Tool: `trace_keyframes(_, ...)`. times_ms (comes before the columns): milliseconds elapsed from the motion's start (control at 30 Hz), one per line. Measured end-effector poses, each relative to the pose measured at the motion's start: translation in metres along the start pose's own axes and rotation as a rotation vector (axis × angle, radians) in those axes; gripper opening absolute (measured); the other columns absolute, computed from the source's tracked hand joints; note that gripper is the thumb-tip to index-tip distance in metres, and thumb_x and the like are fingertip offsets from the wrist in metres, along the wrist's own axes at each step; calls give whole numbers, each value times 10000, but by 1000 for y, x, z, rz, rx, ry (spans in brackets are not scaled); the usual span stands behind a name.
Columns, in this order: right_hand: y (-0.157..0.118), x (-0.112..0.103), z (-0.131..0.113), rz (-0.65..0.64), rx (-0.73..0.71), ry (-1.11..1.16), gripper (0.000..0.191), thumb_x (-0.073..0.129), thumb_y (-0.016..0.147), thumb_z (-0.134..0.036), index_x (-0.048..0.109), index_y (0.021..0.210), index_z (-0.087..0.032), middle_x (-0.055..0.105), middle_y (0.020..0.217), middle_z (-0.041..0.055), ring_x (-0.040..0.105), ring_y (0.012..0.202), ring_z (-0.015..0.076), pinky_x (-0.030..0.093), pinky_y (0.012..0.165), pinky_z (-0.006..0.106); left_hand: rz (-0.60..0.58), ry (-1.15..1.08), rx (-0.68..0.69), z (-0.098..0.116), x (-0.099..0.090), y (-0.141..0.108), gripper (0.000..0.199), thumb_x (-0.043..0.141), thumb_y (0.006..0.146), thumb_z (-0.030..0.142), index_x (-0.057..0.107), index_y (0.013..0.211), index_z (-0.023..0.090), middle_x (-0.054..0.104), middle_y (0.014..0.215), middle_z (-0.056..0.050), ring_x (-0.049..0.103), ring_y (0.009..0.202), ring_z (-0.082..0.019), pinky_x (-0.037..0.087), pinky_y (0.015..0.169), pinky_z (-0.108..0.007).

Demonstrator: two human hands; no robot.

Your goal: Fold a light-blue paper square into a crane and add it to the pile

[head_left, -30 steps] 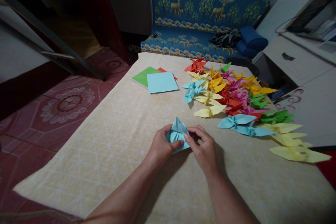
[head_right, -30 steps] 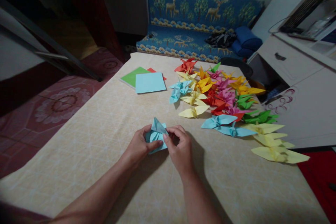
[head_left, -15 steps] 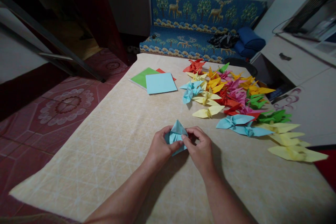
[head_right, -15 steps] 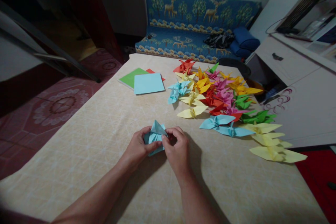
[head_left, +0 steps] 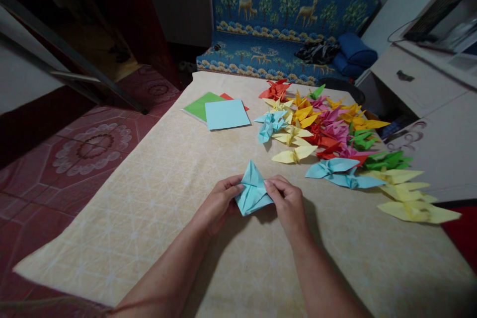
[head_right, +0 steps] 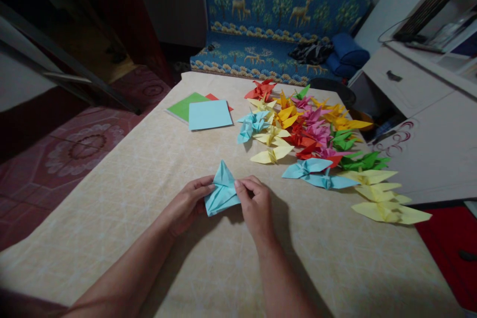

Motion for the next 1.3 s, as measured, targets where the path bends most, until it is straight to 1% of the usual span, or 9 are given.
trace_keyframes(100, 1, -3, -1, -42, 18, 6, 247, 598, 844, -314, 641, 640, -180, 568, 686, 15, 557, 671, 163, 428, 605, 256, 17, 49, 27, -1, -1, 0, 357, 729, 754, 280, 691, 1076, 129, 671, 794, -58, 577, 651, -129, 463, 600, -220)
trace_keyframes(200, 3, -5, -1, -58, 20, 15, 230, 611, 834, -312, 649, 647, -182, 575, 692, 16, 563, 682, 166, 438, 617, 258, 31, 104, 62, 0, -1, -1, 344, 768, 729, 310, 718, 1015, 125, 674, 756, -46, 569, 637, -123, 439, 592, -210)
trace_keyframes(333, 3, -4, -1, 3, 21, 43, 244, 618, 825, -319, 627, 617, -192, 570, 667, 8, 561, 653, 164, 448, 595, 257, 29, 164, 105, 1, -1, -1, 343, 814, 679, 344, 757, 930, 118, 707, 771, -65, 593, 676, -146, 448, 641, -238)
trace_keyframes(533, 1, -2, -3, 46, 24, 45, 185, 639, 807, -306, 678, 660, -200, 599, 679, 8, 581, 670, 170, 462, 609, 261, 52, 214, 132, -3, -4, 2, 361, 789, 708, 417, 785, 892, 106, 722, 750, -97, 593, 672, -161, 442, 647, -265)
trace_keyframes(667, -1, -1, -4, 58, 18, 51, 173, 644, 805, -288, 692, 658, -210, 589, 671, 0, 576, 667, 166, 454, 608, 262, 57, 198, 129, -4, -3, 2, 342, 782, 718, 407, 791, 893, 113, 728, 740, -98, 594, 676, -165, 449, 663, -280)
trace_keyframes(900, -3, 1, -2, 67, -12, 49, 143, 663, 803, -239, 701, 677, -184, 573, 664, 0, 543, 652, 148, 426, 594, 260, 116, 209, 162, -4, -3, 1, 331, 792, 703, 406, 793, 849, 110, 728, 725, -100, 609, 660, -183, 460, 675, -308)
trace_keyframes(1133, -5, 3, -2, 92, -43, 54, 136, 685, 785, -201, 694, 650, -184, 567, 651, -6, 539, 641, 142, 418, 581, 259, 130, 242, 177, -4, -2, 0, 318, 780, 714, 406, 793, 818, 106, 713, 689, -95, 605, 639, -179, 453, 647, -302)
trace_keyframes(1300, -6, 4, -3, 107, -63, 57, 139, 693, 779, -199, 689, 640, -186, 577, 650, -1, 544, 639, 144, 421, 576, 260, 119, 232, 175, -6, -3, 1, 330, 776, 719, 408, 791, 848, 105, 719, 712, -101, 619, 672, -195, 467, 655, -310)
Point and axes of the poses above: each hand's wrist, its own y-axis towards the middle knuckle, its own x-axis out of the palm, z = x × y, the point moved 2 cm from there along y, towards the middle knuckle
